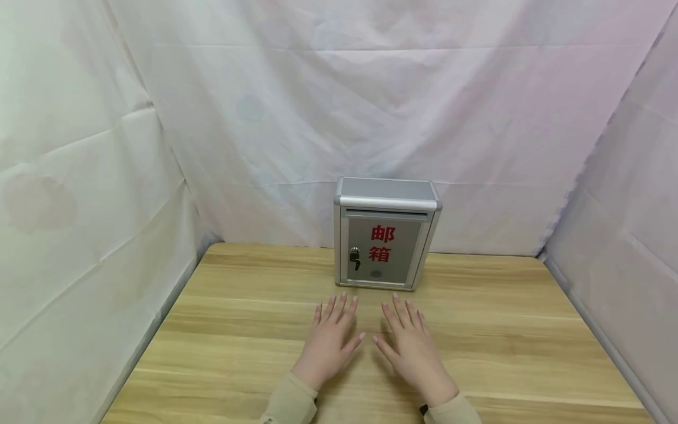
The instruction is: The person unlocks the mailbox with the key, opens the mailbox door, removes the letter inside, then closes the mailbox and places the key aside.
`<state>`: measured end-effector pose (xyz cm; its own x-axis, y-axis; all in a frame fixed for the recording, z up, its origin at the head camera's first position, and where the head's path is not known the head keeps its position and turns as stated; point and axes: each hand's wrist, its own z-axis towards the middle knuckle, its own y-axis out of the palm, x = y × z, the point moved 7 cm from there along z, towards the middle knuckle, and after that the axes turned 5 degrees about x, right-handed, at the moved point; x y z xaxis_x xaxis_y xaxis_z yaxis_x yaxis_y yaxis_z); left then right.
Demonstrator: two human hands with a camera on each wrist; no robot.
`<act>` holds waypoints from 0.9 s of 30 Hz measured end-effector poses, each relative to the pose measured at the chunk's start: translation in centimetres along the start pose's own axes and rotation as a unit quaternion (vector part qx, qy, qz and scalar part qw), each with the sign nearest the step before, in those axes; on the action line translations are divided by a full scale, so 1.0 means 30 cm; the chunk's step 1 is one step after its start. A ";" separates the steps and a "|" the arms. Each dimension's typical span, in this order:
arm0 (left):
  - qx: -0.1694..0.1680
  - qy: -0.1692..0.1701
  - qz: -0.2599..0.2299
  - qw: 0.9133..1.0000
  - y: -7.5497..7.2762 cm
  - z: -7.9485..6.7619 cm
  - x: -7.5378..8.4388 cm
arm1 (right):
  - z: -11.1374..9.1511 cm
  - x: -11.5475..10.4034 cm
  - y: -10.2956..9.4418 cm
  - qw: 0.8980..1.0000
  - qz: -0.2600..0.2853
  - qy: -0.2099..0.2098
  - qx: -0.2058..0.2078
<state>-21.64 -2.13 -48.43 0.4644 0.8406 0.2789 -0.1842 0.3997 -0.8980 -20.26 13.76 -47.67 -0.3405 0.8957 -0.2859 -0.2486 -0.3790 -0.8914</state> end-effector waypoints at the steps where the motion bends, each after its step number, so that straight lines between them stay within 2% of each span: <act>1: -0.001 0.000 0.001 1.000 0.000 0.000 0.000 | 0.000 0.000 -0.001 1.000 0.000 0.000 0.001; 10: 0.003 0.001 -0.018 1.000 0.002 0.006 -0.010 | -0.003 0.033 -0.003 1.000 0.013 0.015 0.002; 17: 0.005 -0.009 -0.044 0.999 -0.019 0.024 -0.068 | -0.004 0.084 -0.038 0.999 0.029 0.023 0.020; 20: 0.008 -0.007 -0.037 0.999 -0.052 0.051 -0.098 | 0.005 0.120 -0.071 0.999 0.030 0.034 0.016; 23: 0.014 -0.009 -0.038 0.999 -0.106 0.088 -0.129 | 0.026 0.161 -0.117 0.999 0.027 0.036 0.015; 27: 0.005 -0.032 -0.082 0.996 -0.180 0.144 -0.182 | 0.071 0.225 -0.186 0.999 0.014 0.038 0.015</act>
<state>-26.92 -7.30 -43.62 0.4328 0.7849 0.4434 -0.1190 0.5374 -0.8349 -23.10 21.43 -43.88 -0.2788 0.8989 -0.3379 -0.2670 -0.4105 -0.8719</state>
